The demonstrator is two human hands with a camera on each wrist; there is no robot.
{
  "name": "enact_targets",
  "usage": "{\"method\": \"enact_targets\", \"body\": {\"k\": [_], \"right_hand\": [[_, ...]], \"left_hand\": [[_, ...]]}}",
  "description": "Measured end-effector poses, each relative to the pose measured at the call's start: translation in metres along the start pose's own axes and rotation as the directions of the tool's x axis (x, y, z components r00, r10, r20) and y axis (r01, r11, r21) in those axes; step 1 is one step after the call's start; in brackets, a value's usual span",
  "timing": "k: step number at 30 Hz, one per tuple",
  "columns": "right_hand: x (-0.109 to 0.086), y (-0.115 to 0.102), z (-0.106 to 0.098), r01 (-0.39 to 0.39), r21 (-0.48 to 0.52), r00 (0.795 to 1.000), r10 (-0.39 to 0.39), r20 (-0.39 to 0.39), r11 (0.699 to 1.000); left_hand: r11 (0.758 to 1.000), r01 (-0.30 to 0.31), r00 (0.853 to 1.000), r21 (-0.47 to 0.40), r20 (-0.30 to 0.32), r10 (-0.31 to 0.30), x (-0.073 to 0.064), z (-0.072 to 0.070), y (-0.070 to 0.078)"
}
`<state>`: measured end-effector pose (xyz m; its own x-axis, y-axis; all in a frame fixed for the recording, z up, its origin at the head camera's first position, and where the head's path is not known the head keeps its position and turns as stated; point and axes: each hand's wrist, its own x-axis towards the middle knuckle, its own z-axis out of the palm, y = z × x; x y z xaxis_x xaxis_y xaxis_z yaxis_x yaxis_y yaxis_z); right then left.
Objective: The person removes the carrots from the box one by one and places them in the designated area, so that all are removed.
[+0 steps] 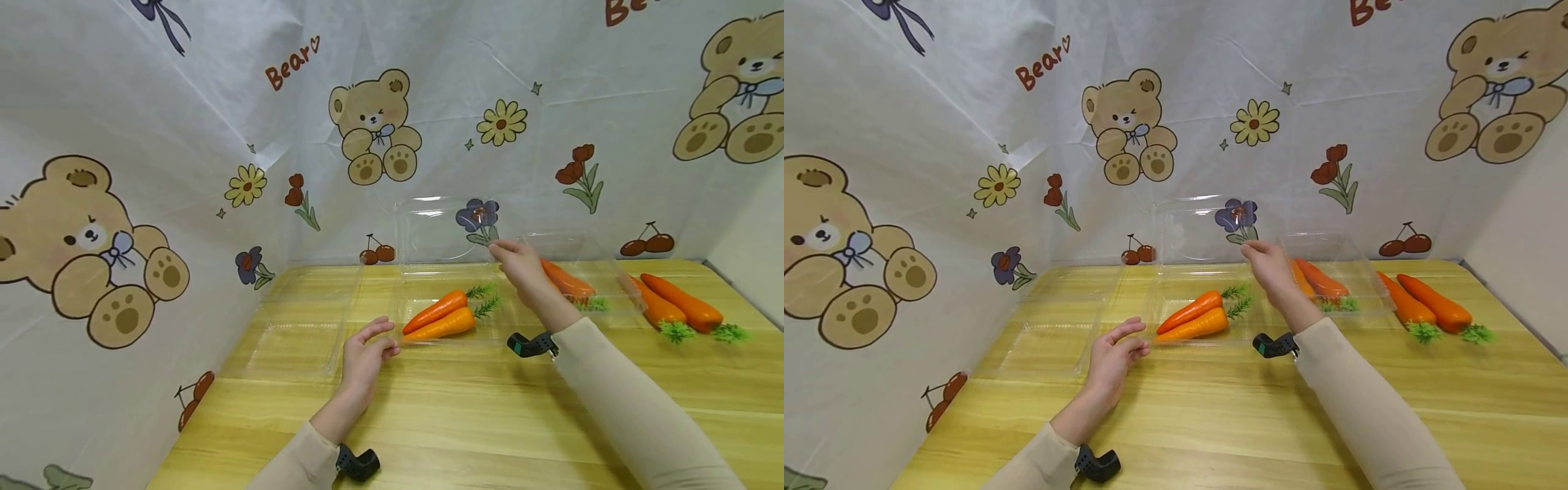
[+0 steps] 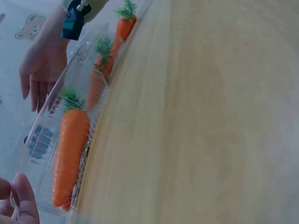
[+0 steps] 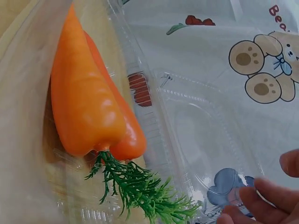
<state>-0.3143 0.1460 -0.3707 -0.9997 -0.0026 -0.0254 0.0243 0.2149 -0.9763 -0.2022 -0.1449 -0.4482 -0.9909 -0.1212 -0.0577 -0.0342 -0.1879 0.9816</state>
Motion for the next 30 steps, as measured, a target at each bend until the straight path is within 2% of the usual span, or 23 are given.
{"method": "enact_targets", "body": {"k": [5,9,13,15,21,25,30], "right_hand": [[-0.001,0.001,0.003,0.037,-0.034,0.995,-0.034,0.092,0.999],[0.000,0.004,0.006,0.129,-0.104,0.975,-0.107,0.197,0.986],[0.003,0.006,0.008,0.234,-0.143,0.931,-0.179,0.317,0.962],[0.006,0.007,0.010,0.284,-0.162,0.901,-0.206,0.382,0.945],[0.017,0.008,0.019,0.378,-0.198,0.823,-0.230,0.520,0.904],[0.024,0.009,0.024,0.408,-0.220,0.789,-0.220,0.574,0.886],[0.027,0.007,0.028,0.405,-0.256,0.774,-0.181,0.607,0.878]], "left_hand": [[1.000,0.006,1.000,0.006,0.001,-0.006,0.000,0.000,-0.001],[1.000,0.000,1.000,0.013,0.002,0.000,-0.001,-0.001,-0.001],[1.000,-0.004,1.000,0.009,0.004,0.004,-0.001,0.000,0.000],[1.000,-0.004,1.000,0.006,0.004,0.004,-0.001,0.000,0.001],[1.000,0.001,1.000,0.001,-0.001,-0.001,0.000,-0.001,0.001],[1.000,-0.001,1.000,-0.002,-0.003,0.001,-0.001,-0.001,0.001],[1.000,-0.007,1.000,-0.008,-0.001,0.007,-0.001,0.000,0.002]]}}
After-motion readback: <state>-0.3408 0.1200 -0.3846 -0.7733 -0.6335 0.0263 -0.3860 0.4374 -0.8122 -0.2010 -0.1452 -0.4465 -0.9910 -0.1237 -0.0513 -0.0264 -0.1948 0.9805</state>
